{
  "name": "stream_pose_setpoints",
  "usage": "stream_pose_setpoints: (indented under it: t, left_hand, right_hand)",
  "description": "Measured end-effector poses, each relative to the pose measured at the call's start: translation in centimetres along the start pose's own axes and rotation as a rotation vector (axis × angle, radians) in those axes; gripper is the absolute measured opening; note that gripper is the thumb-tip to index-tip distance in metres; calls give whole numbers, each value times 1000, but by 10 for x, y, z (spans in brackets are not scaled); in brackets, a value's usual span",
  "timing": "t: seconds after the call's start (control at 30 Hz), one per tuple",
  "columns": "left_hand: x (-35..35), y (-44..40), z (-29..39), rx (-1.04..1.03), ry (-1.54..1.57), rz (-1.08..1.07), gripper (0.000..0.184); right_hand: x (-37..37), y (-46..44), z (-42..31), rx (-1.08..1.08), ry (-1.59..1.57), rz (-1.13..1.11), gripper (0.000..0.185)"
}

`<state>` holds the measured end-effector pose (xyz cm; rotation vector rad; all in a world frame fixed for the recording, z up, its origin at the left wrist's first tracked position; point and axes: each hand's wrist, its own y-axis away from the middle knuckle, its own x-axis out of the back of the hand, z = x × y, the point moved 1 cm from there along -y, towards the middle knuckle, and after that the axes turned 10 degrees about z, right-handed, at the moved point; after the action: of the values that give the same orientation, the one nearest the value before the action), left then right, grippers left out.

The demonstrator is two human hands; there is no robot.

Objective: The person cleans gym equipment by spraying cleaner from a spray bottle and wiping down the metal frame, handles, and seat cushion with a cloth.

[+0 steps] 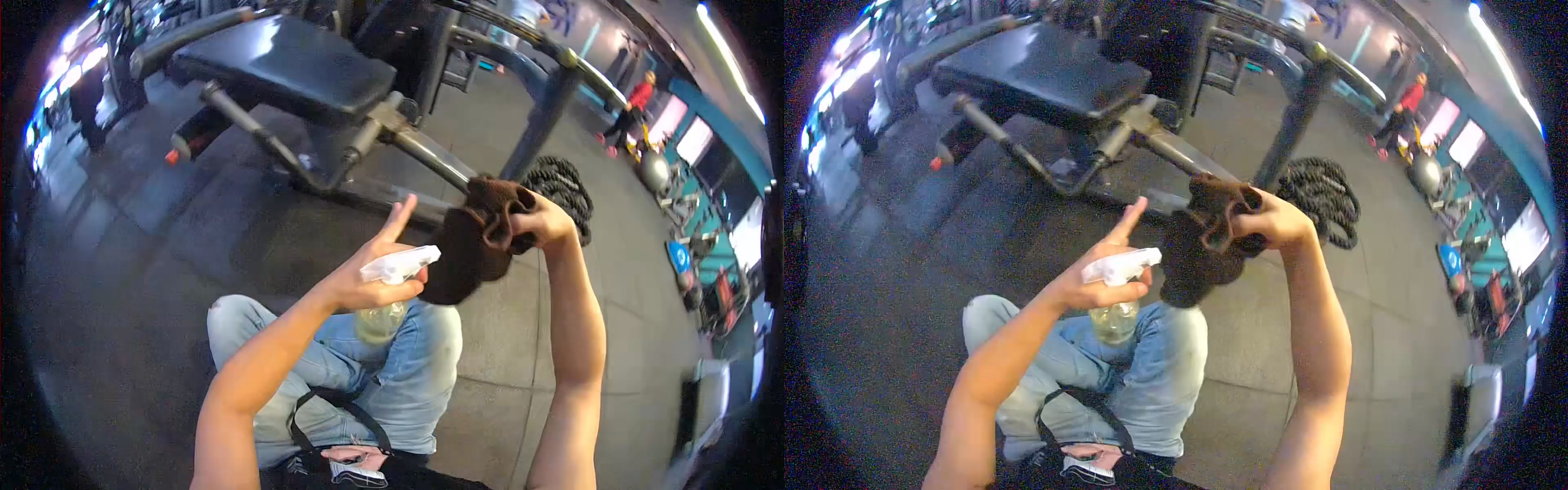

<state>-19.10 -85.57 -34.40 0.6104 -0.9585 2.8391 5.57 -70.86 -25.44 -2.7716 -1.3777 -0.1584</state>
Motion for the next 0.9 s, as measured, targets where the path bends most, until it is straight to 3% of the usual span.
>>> stream_pose_setpoints:
  t: [0.03,0.07,0.1,0.13,0.17,0.23,0.3,0.33,0.4,0.43,0.47,0.5,0.57,0.63,0.67,0.7,0.77,0.8,0.83,0.9]
  left_hand:
    - [7,-1,-14,-191,-72,45,32]
    - [7,1,-25,26,229,-30,12]
    - [9,0,-35,-48,268,21,20]
    - [8,-2,-48,17,331,-100,24]
    - [7,-4,-59,80,397,-226,27]
    - [9,2,-81,166,439,-148,29]
    - [2,9,-101,270,487,-101,30]
    - [2,12,-112,350,592,57,33]
    - [1,22,-127,491,728,268,39]
    - [5,27,-136,503,734,263,39]
    - [10,34,-142,552,875,338,41]
    - [19,40,-146,604,1014,415,43]
    - [47,50,-153,557,773,140,35]
    - [60,48,-152,572,618,-166,32]
    - [57,46,-157,395,585,-158,30]
    - [55,46,-158,426,597,-195,30]
    - [61,43,-167,556,584,-190,28]
    - [61,45,-181,525,504,-209,24]
    - [63,47,-190,538,508,-224,24]
    - [66,53,-197,459,279,93,20]
  right_hand:
    - [-6,-12,-12,-19,97,-84,68]
    - [-8,-24,-19,-41,185,-142,67]
    - [-10,-37,-25,-65,268,-196,66]
    - [-13,-52,-33,-74,329,-270,61]
    - [-15,-54,-44,-130,555,-103,53]
    - [-22,-80,-58,-85,976,-194,50]
    - [-51,-86,-43,45,957,68,48]
    - [-64,-87,-28,293,1290,158,48]
    - [-95,-72,37,536,1471,490,44]
    - [-103,-70,70,632,1520,339,45]
    - [-120,-63,92,584,1543,199,49]
    - [-134,-59,102,334,1297,98,66]
    - [-105,-60,133,159,789,-28,87]
    - [-97,-89,148,303,775,229,95]
    - [-98,-105,160,285,582,169,97]
    - [-94,-116,186,256,376,-7,97]
    - [-99,-134,210,102,374,-284,101]
    - [-103,-138,212,-65,337,-262,100]
    - [-101,-141,222,-72,321,-252,100]
    - [-94,-148,241,-188,339,-58,95]
